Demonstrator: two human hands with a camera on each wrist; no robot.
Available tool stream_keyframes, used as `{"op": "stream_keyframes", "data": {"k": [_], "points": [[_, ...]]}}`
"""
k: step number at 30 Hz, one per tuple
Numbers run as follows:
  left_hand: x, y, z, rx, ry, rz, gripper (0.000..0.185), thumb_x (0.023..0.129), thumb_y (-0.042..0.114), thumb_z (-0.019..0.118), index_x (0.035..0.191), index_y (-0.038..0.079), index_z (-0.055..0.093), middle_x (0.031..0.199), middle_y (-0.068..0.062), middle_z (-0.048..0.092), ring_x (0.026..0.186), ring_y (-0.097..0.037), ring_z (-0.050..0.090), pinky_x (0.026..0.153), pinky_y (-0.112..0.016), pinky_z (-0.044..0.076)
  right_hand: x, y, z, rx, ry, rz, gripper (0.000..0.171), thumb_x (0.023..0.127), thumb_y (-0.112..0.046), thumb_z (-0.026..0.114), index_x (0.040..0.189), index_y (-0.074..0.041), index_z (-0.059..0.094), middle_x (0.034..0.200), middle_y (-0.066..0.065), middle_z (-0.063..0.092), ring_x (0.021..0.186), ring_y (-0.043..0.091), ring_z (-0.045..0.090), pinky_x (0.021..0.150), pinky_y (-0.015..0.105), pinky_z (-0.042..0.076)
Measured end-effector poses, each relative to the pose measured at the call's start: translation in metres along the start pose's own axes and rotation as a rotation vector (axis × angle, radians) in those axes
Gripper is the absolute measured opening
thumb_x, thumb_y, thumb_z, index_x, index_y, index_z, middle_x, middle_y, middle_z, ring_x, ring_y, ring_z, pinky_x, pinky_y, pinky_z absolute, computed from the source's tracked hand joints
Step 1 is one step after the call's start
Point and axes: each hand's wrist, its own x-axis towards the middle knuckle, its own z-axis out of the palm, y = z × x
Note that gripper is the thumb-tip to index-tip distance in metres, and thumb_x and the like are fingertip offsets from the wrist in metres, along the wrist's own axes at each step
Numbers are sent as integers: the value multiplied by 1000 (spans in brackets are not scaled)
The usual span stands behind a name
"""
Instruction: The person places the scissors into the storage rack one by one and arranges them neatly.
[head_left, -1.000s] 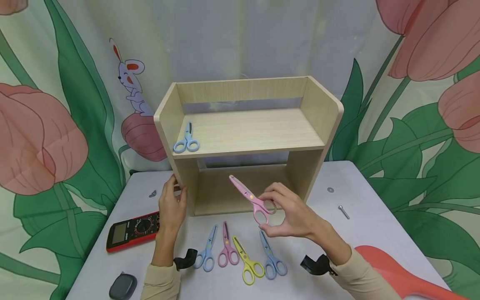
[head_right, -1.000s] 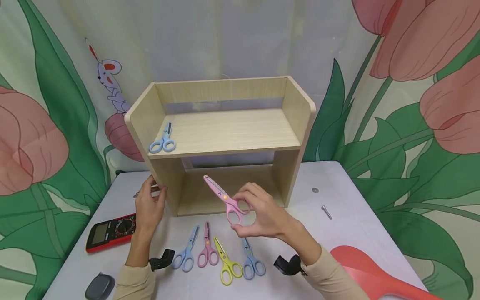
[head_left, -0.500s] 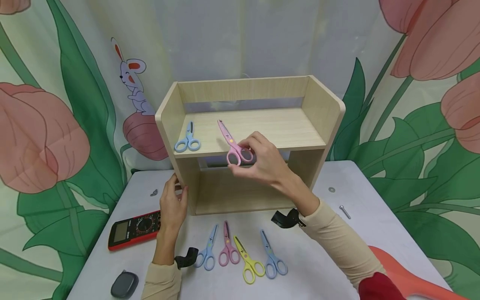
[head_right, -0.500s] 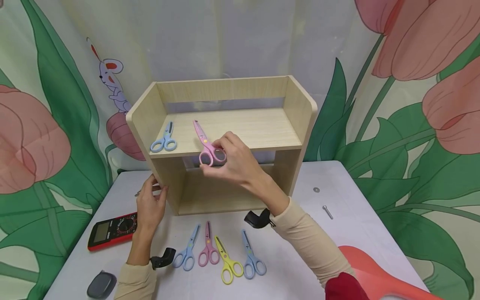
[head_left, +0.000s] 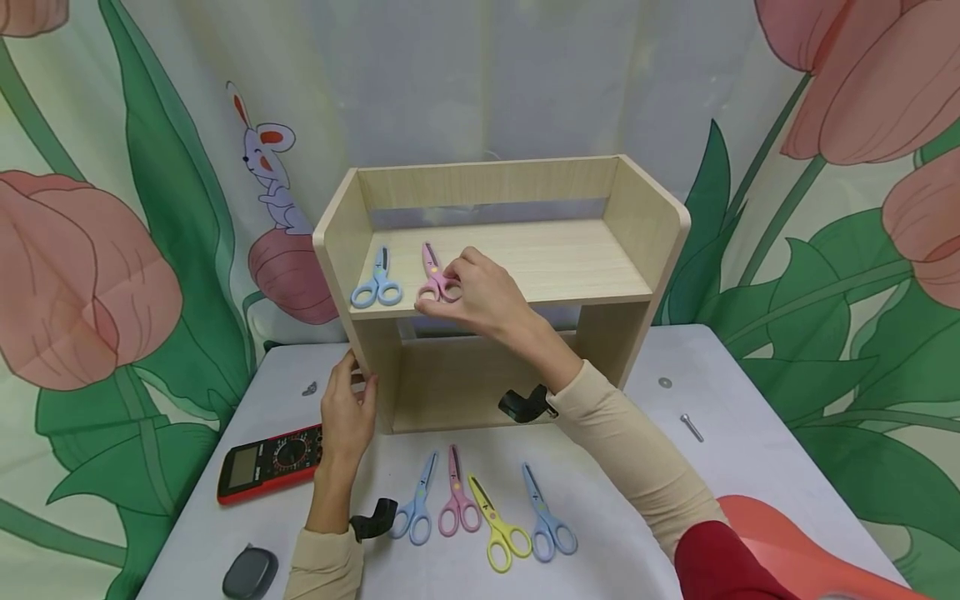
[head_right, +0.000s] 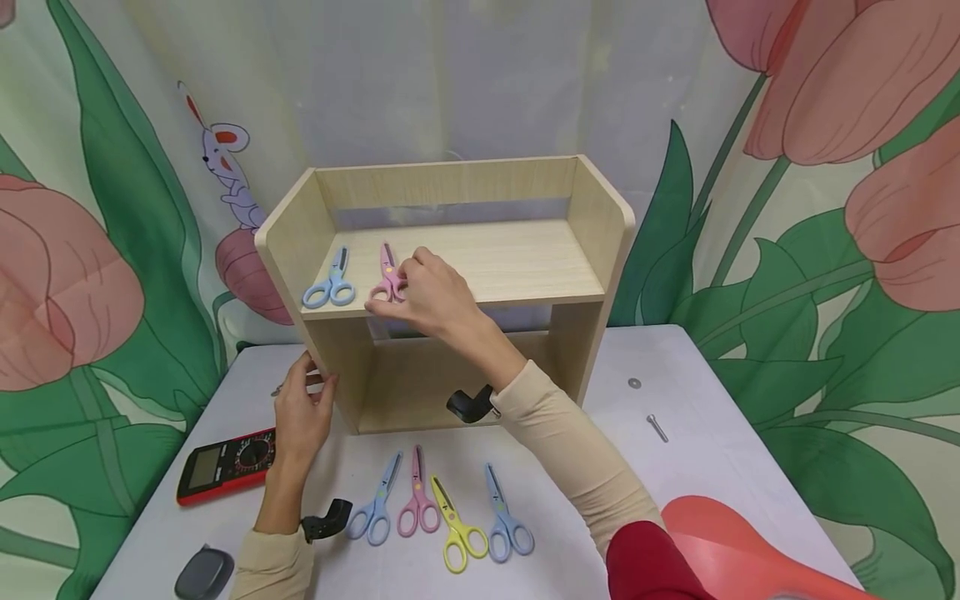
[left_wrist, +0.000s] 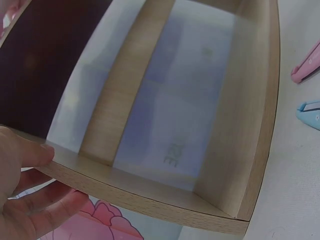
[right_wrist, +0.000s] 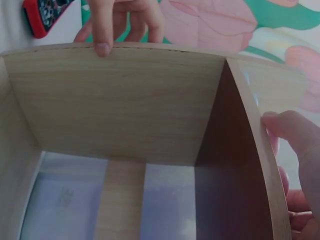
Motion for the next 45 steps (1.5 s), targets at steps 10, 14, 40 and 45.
{"op": "stream_keyframes", "data": {"k": [10,14,40,45], "points": [[-3,-1,2,-4,-19,-23,51,94,2,67,142,3,48,125,-24,59,103,-37,68,75,-46,64,8,-4,4,-50,-88,80,65,84,-63,70,117,-7,71,110,6,61,89,20,62,80,37,57],[-3,-1,3,-2,-22,-23,51,94,3,67,141,4,48,124,-24,59,103,-37,68,75,-45,64,8,-5,5,-57,-85,73,64,87,-62,68,122,-9,71,110,5,60,87,19,62,77,36,58],[0,2,3,-11,-4,-16,49,94,2,67,139,1,49,123,-25,59,102,-38,68,74,-48,64,-118,44,-9,148,152,-262,60,73,-27,90,122,-3,64,105,5,60,88,13,50,71,29,50],[1,1,1,-5,1,-12,50,93,1,67,140,-1,49,123,-25,59,103,-39,68,74,-49,64,-157,58,13,136,90,-160,64,73,-31,89,126,-6,63,114,6,62,96,15,55,80,31,57]]}}
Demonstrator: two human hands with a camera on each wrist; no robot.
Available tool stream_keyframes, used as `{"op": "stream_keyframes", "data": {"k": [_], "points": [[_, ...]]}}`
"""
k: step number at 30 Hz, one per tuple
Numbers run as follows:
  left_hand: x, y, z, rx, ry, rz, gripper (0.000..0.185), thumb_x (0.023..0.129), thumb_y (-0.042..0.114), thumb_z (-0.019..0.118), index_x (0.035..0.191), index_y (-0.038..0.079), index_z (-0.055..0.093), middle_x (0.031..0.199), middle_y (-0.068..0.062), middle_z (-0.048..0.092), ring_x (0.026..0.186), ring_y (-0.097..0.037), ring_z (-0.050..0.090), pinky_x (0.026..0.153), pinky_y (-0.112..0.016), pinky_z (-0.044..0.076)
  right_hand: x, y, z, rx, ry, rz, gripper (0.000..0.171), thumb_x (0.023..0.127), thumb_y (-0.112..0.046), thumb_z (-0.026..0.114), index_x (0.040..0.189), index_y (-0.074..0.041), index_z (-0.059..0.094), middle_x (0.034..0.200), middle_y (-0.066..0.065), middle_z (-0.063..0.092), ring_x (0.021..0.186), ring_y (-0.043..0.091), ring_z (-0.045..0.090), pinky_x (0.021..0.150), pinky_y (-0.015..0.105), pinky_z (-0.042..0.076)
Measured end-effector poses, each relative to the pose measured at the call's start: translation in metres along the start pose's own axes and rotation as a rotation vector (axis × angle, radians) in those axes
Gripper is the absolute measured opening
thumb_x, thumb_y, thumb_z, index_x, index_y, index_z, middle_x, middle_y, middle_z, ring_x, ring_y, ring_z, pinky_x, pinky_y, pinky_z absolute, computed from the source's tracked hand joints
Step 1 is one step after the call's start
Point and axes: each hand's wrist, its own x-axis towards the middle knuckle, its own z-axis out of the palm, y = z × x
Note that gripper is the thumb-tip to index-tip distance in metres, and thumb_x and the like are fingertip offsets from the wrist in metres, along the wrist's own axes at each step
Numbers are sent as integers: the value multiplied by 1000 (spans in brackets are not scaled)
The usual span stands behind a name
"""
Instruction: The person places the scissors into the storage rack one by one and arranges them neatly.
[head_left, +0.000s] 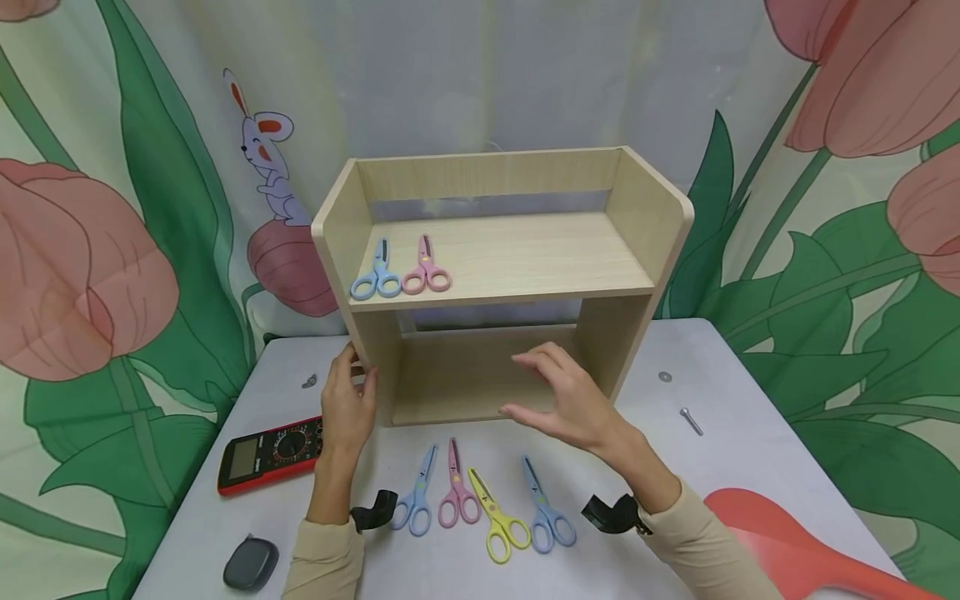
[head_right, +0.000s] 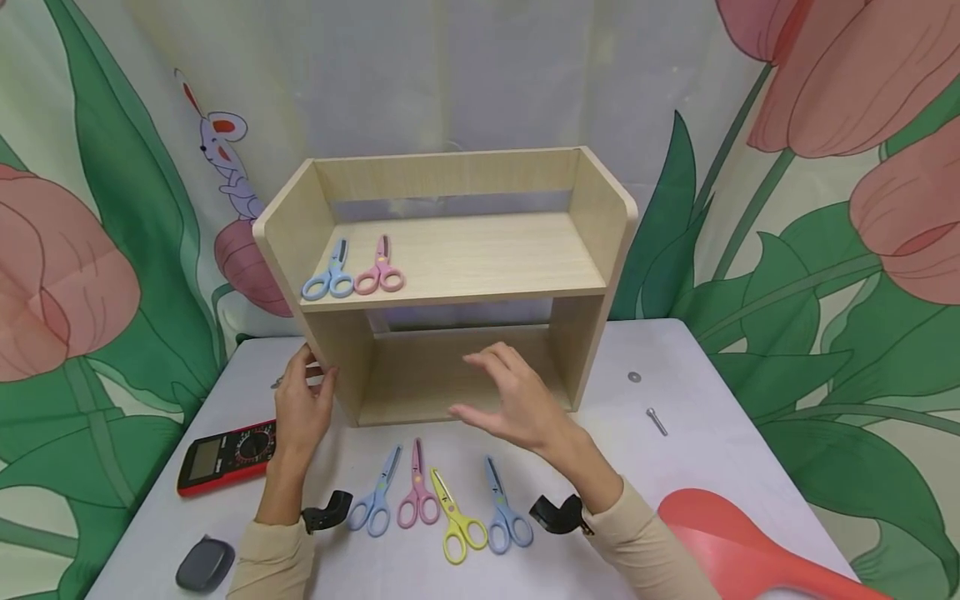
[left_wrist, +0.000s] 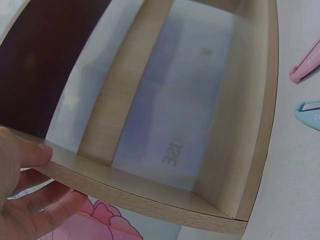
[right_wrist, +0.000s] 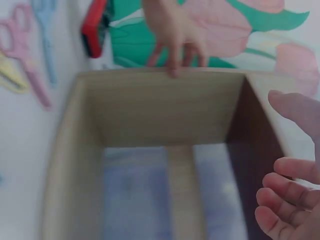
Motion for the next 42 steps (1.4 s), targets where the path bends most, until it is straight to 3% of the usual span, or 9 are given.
{"op": "stream_keyframes", "data": {"k": [7,14,25,33,38,42], "points": [[1,1,0,4,-10,-7,50,94,4,67,140,1,48,124,-25,59,103,-39,68,76,-49,64,-53,12,20,-30,-107,195,67,75,-42,87,128,-11,62,117,-2,60,101,15,57,82,31,58],[-1,1,0,1,-18,-12,50,95,4,67,141,1,48,125,-25,59,103,-38,68,76,-48,64,-94,20,37,-49,-198,296,73,74,-55,84,128,-11,63,118,-3,60,101,12,57,83,29,58],[-1,1,-1,17,-30,-18,52,95,4,66,143,1,46,126,-24,58,105,-38,68,77,-48,64,-134,26,59,-186,-443,301,110,57,-80,76,139,-10,56,118,-6,56,101,9,49,87,36,52],[-2,-1,-2,5,-21,-3,51,94,4,67,141,2,48,124,-24,59,102,-37,69,75,-46,64,-137,31,55,-217,-456,292,76,77,-62,76,128,-8,65,112,-6,58,96,7,49,81,31,51],[-2,0,-2,1,-26,-6,51,94,4,67,141,2,48,124,-24,59,103,-37,68,75,-46,64,-139,32,52,-193,-471,249,75,70,-68,78,119,-11,71,107,-10,53,91,4,44,74,24,45],[-1,-1,-1,9,-28,-8,52,95,3,66,142,1,46,126,-24,58,104,-38,68,77,-48,64,-139,33,50,-161,-480,228,61,72,-55,84,114,-13,74,106,-10,53,92,3,44,75,22,47]]}}
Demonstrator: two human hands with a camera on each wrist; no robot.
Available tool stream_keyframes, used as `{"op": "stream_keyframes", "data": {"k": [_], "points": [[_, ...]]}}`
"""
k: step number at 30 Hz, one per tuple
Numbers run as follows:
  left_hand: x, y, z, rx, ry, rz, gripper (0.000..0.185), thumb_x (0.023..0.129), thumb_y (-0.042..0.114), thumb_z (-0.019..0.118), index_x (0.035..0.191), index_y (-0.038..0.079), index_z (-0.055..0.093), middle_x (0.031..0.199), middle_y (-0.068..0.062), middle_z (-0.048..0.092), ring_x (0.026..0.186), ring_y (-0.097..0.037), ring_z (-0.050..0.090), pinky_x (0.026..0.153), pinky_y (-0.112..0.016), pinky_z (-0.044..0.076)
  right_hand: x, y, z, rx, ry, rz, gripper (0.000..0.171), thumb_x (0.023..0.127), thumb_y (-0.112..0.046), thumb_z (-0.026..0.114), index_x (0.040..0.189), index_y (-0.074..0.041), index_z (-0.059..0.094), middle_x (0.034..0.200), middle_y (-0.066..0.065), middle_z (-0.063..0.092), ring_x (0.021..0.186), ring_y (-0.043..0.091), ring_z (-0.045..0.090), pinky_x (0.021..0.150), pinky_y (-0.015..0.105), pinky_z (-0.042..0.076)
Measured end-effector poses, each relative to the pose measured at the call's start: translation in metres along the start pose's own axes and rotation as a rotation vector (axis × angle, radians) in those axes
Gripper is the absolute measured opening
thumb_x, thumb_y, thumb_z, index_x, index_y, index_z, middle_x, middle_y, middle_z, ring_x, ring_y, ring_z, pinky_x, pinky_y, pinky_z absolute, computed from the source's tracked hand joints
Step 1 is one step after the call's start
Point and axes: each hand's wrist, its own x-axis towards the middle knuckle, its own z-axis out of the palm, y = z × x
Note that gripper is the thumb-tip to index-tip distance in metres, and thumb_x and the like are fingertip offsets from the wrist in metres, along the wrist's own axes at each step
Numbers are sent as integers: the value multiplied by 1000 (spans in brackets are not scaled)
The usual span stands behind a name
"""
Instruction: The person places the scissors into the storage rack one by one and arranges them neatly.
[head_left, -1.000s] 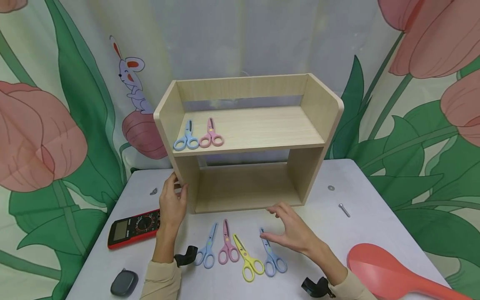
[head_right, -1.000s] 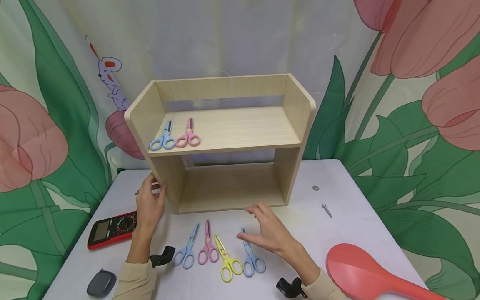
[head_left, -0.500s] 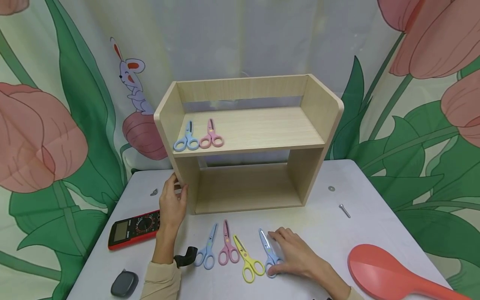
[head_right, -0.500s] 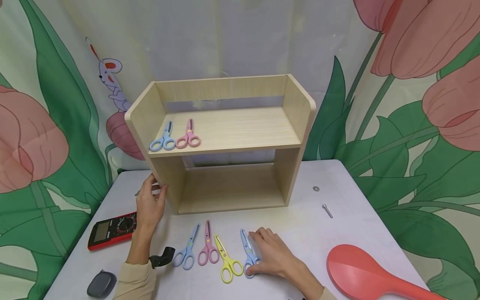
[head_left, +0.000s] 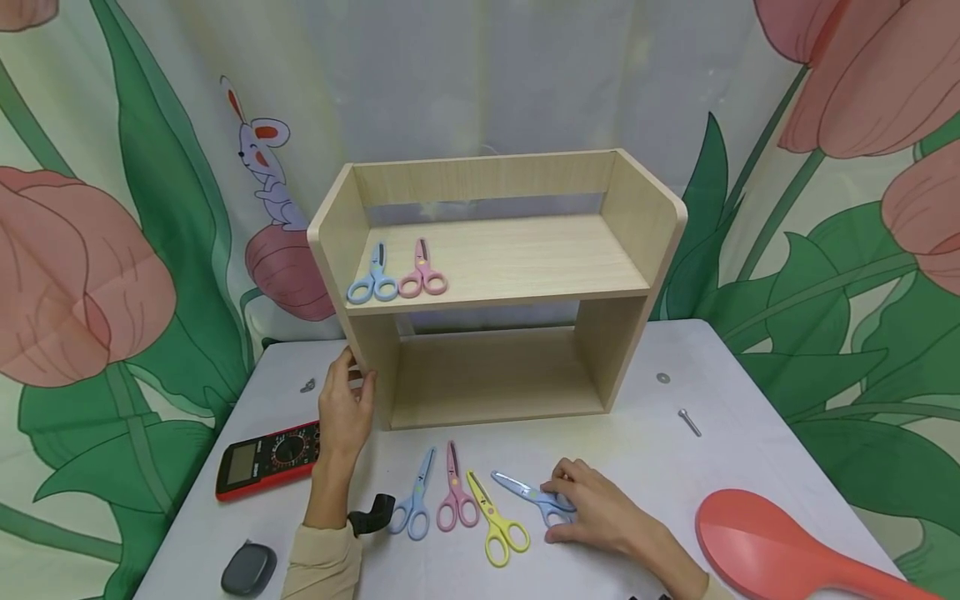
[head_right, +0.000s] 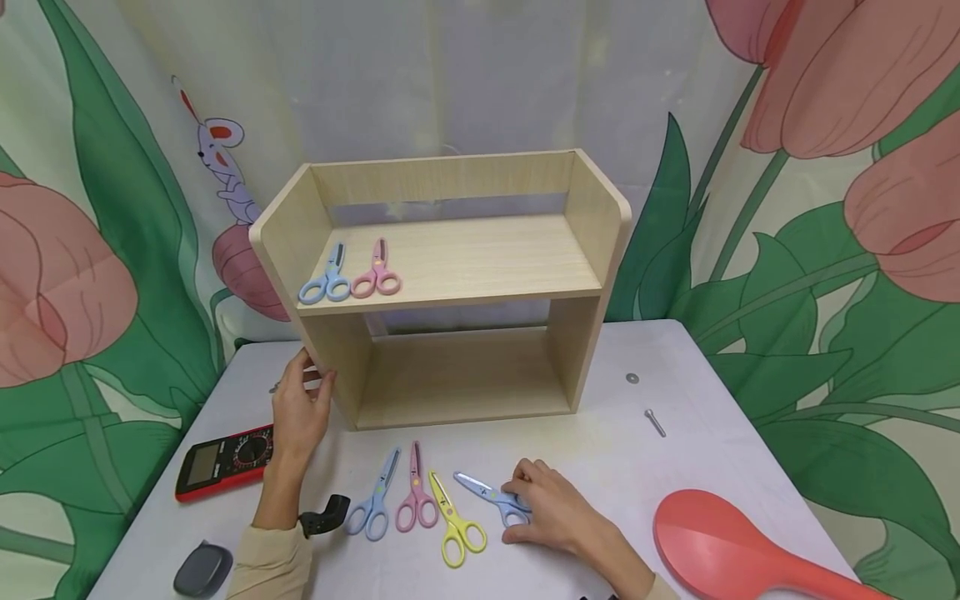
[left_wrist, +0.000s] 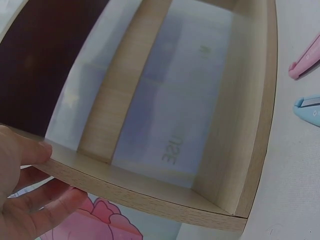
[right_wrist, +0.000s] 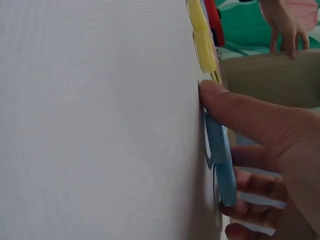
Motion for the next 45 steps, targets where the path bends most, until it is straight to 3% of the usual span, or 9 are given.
{"op": "stream_keyframes", "data": {"k": [3,10,17,24,29,33,39,45], "points": [[0,-1,0,2,-2,-3,53,94,4,67,143,2,46,127,-23,58,105,-37,68,77,-48,64,1,2,0,17,8,-14,49,73,-46,85,108,-13,75,104,-11,54,92,2,45,75,21,49],[1,-1,0,-1,5,2,53,94,3,67,143,1,46,126,-24,58,105,-38,68,77,-49,63,6,3,-4,45,42,-37,41,71,-41,83,100,-14,74,98,-14,54,87,-1,44,71,16,48],[2,1,0,-1,3,4,53,94,3,67,143,1,46,126,-24,58,105,-38,68,77,-49,63,14,-5,-20,65,188,-132,37,69,-35,86,98,-14,75,99,-14,57,90,-2,48,75,17,53],[2,0,-1,1,10,9,52,94,4,68,142,3,47,124,-24,59,103,-37,69,76,-47,64,33,-28,-65,31,360,-244,42,69,-35,88,102,-14,74,104,-7,61,95,6,54,77,21,58],[3,-1,-1,2,8,8,52,94,4,67,142,2,47,124,-24,59,103,-37,68,76,-48,64,52,-42,-109,7,517,-389,45,69,-31,88,106,-9,73,106,0,62,94,10,54,73,19,54],[3,0,-1,6,2,1,53,94,4,67,143,2,46,125,-23,58,104,-37,68,77,-49,64,71,-52,-145,-40,614,-469,45,72,-27,85,107,-2,72,104,7,62,93,17,54,73,24,52],[2,1,-2,1,0,-3,53,94,4,68,142,2,46,125,-24,58,104,-38,68,77,-48,64,106,-58,-184,-151,702,-442,41,73,-22,81,103,4,72,97,12,60,85,22,51,67,30,48],[-1,0,-1,-7,2,1,53,94,3,67,143,1,46,125,-25,59,103,-38,68,76,-50,64,139,-55,-199,-187,645,-279,38,77,-29,77,96,3,72,93,11,58,81,23,51,64,29,47]]}}
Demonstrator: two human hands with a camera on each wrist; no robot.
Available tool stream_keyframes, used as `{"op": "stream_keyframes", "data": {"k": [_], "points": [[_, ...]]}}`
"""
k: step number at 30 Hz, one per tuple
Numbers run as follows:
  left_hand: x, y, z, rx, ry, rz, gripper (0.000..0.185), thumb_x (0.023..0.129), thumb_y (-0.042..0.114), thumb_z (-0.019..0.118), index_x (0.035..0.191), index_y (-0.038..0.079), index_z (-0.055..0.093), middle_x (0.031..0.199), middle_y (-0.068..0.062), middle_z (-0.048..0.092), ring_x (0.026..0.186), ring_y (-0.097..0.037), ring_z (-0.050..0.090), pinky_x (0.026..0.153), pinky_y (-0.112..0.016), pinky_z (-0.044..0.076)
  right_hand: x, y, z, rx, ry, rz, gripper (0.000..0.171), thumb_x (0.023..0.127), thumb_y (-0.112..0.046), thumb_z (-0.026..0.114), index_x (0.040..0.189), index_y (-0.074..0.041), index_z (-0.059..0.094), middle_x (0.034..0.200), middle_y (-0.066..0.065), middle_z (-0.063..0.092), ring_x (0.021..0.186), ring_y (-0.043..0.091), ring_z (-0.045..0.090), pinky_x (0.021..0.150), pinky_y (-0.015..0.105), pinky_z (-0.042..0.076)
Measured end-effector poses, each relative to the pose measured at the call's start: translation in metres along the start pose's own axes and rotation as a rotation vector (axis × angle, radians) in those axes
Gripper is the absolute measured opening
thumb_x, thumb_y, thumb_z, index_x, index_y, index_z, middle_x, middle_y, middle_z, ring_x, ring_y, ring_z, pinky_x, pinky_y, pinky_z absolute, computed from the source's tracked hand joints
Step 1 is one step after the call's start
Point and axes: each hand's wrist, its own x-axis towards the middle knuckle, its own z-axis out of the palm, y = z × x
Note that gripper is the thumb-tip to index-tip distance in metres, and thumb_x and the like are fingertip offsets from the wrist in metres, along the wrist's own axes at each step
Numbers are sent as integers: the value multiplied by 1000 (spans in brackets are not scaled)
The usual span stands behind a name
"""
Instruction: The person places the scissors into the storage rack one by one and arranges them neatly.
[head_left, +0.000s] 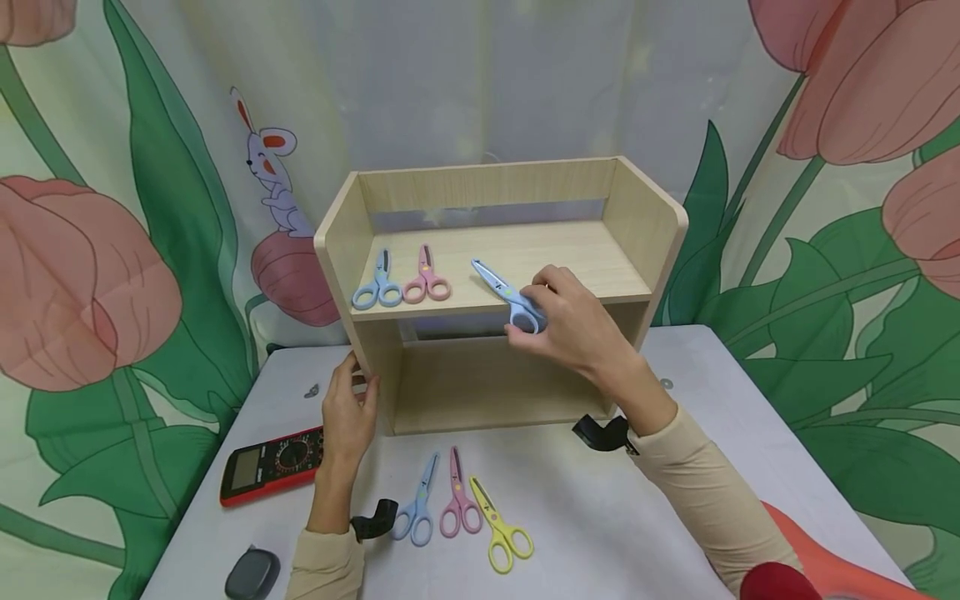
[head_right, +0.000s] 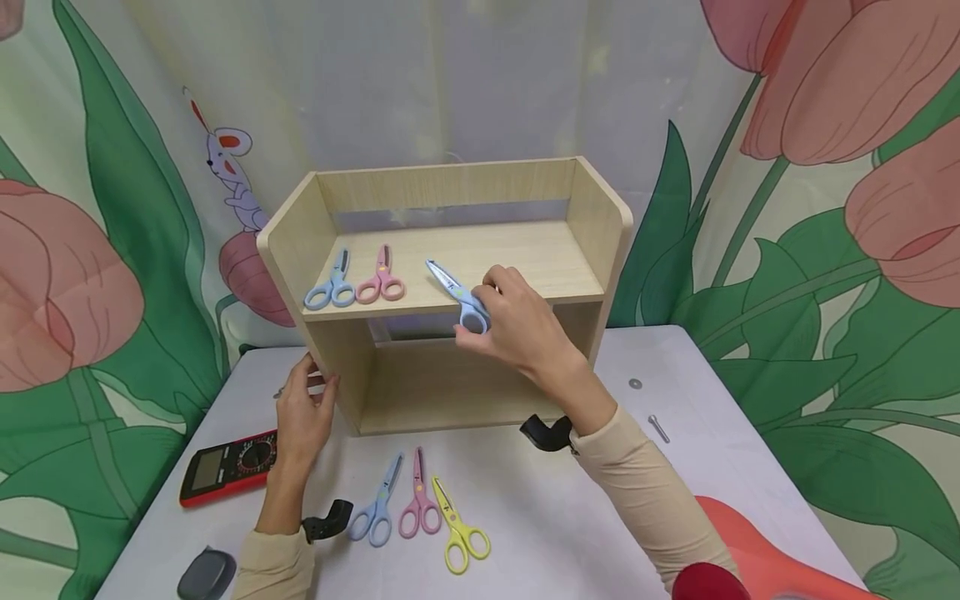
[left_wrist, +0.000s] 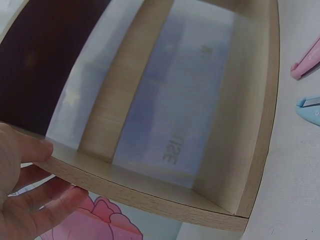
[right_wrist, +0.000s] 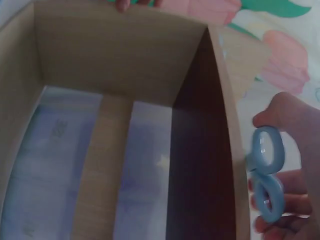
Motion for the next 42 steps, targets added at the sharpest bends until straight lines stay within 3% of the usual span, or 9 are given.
{"op": "stream_keyframes", "data": {"k": [7,13,18,26,34,42], "points": [[-1,2,-1,18,-6,-9,55,93,2,68,143,2,46,126,-24,58,104,-38,68,77,-49,64,23,0,6,3,-146,148,51,82,-44,76,103,3,75,93,12,59,81,22,52,65,30,48],[0,2,-1,24,-15,-22,55,94,4,68,144,3,45,127,-24,58,105,-37,67,78,-49,64,40,-2,15,60,-317,271,68,87,-55,71,125,1,67,110,14,58,95,25,51,81,35,51],[-1,1,-1,26,-15,-23,54,94,5,68,143,3,46,127,-23,58,105,-37,67,78,-48,64,51,-1,23,131,-377,284,59,94,-46,67,128,3,64,118,16,57,106,28,52,93,41,50],[0,-1,0,14,-7,-3,53,94,5,67,143,3,46,126,-24,58,103,-36,68,76,-46,64,60,2,26,194,-418,309,56,96,-45,66,132,-2,63,122,13,56,110,28,52,95,41,48],[0,-1,0,12,-1,6,52,95,5,67,143,3,47,124,-24,59,103,-36,68,75,-45,64,45,0,21,181,-325,353,74,87,-54,72,139,-3,57,120,12,55,107,27,53,94,41,50],[1,-2,1,6,9,20,51,95,3,66,142,2,47,123,-24,59,102,-37,68,73,-45,64,-1,-8,17,217,-62,186,77,78,-42,85,134,1,56,118,13,53,101,24,52,88,39,50]]}}
